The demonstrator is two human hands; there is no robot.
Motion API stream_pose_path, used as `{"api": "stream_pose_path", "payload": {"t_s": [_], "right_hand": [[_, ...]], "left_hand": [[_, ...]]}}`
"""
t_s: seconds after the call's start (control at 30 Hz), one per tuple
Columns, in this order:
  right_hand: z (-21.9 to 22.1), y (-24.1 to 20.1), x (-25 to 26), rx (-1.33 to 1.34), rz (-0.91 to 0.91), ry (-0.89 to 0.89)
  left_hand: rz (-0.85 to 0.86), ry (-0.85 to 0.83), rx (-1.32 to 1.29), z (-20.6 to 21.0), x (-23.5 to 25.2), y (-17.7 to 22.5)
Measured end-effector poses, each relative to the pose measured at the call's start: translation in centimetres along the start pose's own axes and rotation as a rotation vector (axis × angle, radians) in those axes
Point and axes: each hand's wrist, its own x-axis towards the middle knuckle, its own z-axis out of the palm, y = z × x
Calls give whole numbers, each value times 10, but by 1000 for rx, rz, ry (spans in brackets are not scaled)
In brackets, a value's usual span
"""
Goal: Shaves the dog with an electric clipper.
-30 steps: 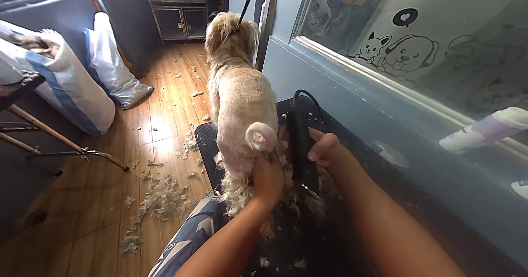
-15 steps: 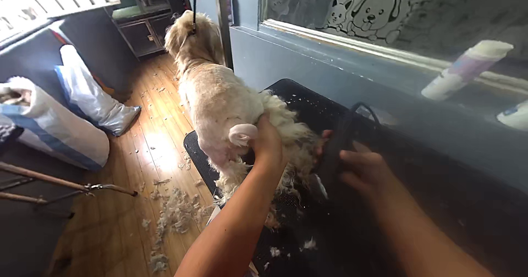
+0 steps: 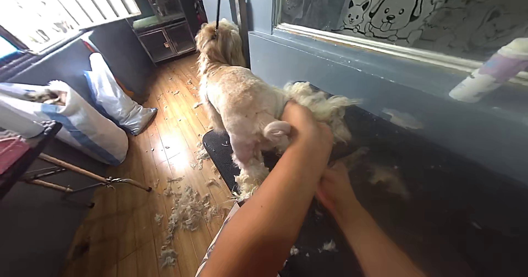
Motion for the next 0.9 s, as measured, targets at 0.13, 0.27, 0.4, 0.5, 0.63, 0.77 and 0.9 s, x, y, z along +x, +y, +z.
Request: {"api": "stream_pose_path", "payload": {"t_s": [0.13,0.27,0.4,0.5,0.63,0.77,0.9], "right_hand": [[6,11,1,133,-43,48],[15,12,-6,168,2,153],[16,13,-10,120,12,145],[18,12,-8,268,9,142],[24,8,-6,368,60,123],[0,15,1,353,88,-61],[1,18,-3,254,41,-230]], "left_hand": [[381,-96,37,-15,50,-48],[66,-10,167,-1,6,-5],[312,92,143,0,47,-49],[117,182,89,12,59,-48],[278,60,120,-4,61,-57],[47,42,105,0,29,-21],[169,-4,-21,-6,82,-57]]}}
